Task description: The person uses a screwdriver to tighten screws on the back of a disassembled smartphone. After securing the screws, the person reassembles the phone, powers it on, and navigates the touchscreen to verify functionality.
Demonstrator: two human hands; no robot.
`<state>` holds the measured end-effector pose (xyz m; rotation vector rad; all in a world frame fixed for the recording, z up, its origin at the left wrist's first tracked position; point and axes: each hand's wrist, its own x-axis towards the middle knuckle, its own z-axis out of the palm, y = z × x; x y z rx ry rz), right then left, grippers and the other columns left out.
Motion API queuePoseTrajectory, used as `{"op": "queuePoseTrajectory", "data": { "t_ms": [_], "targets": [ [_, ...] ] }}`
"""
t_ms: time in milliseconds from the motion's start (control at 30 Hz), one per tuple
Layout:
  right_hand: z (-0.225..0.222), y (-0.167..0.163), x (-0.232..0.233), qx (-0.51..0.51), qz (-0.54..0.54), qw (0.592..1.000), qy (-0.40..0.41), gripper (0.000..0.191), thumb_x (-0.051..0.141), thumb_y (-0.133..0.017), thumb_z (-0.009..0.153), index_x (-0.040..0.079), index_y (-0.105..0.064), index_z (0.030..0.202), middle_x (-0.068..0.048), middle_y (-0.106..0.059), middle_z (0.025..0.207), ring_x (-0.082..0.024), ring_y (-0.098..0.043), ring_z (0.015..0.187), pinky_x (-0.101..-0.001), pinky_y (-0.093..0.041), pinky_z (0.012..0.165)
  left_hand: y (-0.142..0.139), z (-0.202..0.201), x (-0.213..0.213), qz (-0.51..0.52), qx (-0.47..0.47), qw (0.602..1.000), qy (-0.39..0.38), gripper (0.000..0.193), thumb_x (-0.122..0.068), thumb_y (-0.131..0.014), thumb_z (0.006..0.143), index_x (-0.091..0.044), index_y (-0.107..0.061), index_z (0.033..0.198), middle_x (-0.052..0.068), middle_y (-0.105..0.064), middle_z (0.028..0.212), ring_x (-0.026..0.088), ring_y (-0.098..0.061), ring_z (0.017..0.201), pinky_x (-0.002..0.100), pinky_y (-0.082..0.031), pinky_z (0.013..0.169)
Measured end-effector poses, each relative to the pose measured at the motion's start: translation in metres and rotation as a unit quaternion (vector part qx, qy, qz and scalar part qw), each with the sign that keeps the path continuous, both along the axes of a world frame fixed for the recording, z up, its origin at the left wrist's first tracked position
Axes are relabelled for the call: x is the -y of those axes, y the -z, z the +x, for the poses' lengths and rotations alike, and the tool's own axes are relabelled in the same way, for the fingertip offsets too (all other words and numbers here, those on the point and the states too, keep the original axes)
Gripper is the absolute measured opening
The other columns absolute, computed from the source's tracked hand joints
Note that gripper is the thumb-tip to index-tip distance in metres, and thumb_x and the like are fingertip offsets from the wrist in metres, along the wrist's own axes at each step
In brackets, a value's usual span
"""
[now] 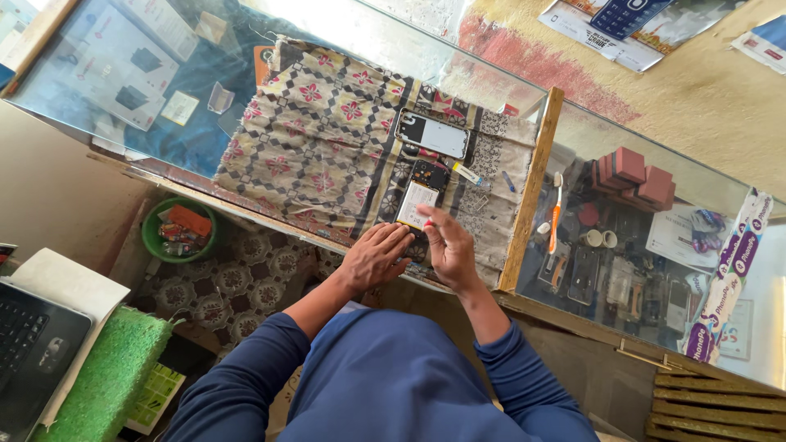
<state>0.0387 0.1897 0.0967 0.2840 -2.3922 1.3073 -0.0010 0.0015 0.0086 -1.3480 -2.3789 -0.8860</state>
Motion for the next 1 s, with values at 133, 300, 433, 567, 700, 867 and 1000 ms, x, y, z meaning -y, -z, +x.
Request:
{"op": "queuePoseTrajectory", "data": {
  "t_ms": [133, 300, 433, 567, 700, 867, 1000],
  "targets": [
    [0.002, 0.007, 0.003, -0.046, 0.009, 0.999, 0.021, 0.023, 0.000, -0.075, 0.096, 0.013, -0.075, 0.115, -0.005, -0.072, 0.100, -0.019, -0.071, 0.089, -0.0297, -0.058, 0.079, 0.000, 0.001, 0.000, 0.000, 0.000, 1.000, -0.004, 0.053, -0.036, -0.068, 0.095, -0.002, -0.061, 0.136, 0.014, -0.061, 0.136, 0.029, -0.055, 0.131, 0.046, -0.040, 0.114],
    [0.001, 0.007, 0.010, -0.095, 0.051, 0.991, 0.083, 0.026, 0.005, -0.082, 0.088, 0.011, -0.077, 0.113, -0.012, -0.065, 0.101, -0.026, -0.067, 0.094, -0.0325, -0.058, 0.080, -0.001, 0.001, 0.000, -0.016, -0.013, 1.000, -0.006, 0.056, -0.037, -0.068, 0.096, -0.001, -0.059, 0.138, 0.015, -0.060, 0.138, 0.029, -0.055, 0.133, 0.046, -0.039, 0.116],
    [0.006, -0.003, 0.005, -0.033, 0.011, 0.999, -0.003, 0.030, -0.004, -0.068, 0.096, 0.003, -0.068, 0.126, -0.016, -0.072, 0.118, -0.026, -0.072, 0.107, -0.0343, -0.059, 0.088, 0.000, 0.002, 0.000, -0.007, 0.003, 1.000, -0.004, 0.057, -0.038, -0.068, 0.095, -0.002, -0.059, 0.139, 0.014, -0.060, 0.138, 0.029, -0.054, 0.132, 0.046, -0.039, 0.116],
    [0.005, 0.003, 0.005, -0.063, 0.020, 0.998, 0.006, 0.023, -0.001, -0.072, 0.097, 0.008, -0.072, 0.118, -0.010, -0.075, 0.109, -0.020, -0.075, 0.098, -0.0320, -0.061, 0.083, 0.002, 0.001, 0.000, -0.009, -0.001, 1.000, -0.007, 0.057, -0.038, -0.068, 0.095, -0.002, -0.059, 0.139, 0.014, -0.060, 0.138, 0.029, -0.054, 0.132, 0.046, -0.039, 0.116],
    [0.008, 0.013, 0.004, -0.118, 0.076, 0.987, 0.075, 0.022, 0.009, -0.084, 0.089, 0.012, -0.074, 0.108, -0.005, -0.070, 0.089, -0.020, -0.066, 0.078, -0.0327, -0.054, 0.069, 0.000, 0.002, 0.001, -0.016, -0.007, 1.000, -0.009, 0.056, -0.038, -0.068, 0.096, -0.002, -0.058, 0.138, 0.013, -0.059, 0.140, 0.030, -0.054, 0.133, 0.045, -0.039, 0.117],
    [-0.009, 0.017, -0.008, -0.111, -0.048, 0.989, 0.090, 0.027, 0.015, -0.066, 0.102, 0.010, -0.066, 0.129, -0.004, -0.068, 0.092, -0.014, -0.068, 0.078, -0.0294, -0.062, 0.067, -0.006, 0.006, -0.001, -0.014, 0.004, 1.000, -0.011, 0.056, -0.037, -0.068, 0.093, -0.007, -0.059, 0.140, 0.015, -0.058, 0.137, 0.031, -0.054, 0.129, 0.048, -0.040, 0.114],
    [-0.031, 0.005, -0.038, -0.071, -0.108, 0.986, 0.109, 0.036, 0.013, -0.052, 0.111, 0.005, -0.051, 0.146, -0.003, -0.064, 0.092, -0.009, -0.064, 0.078, -0.0292, -0.060, 0.070, -0.009, 0.001, -0.001, -0.036, -0.029, 0.999, 0.002, 0.052, -0.034, -0.067, 0.096, -0.009, -0.060, 0.141, 0.016, -0.059, 0.134, 0.032, -0.055, 0.128, 0.047, -0.041, 0.113]
  ]
}}
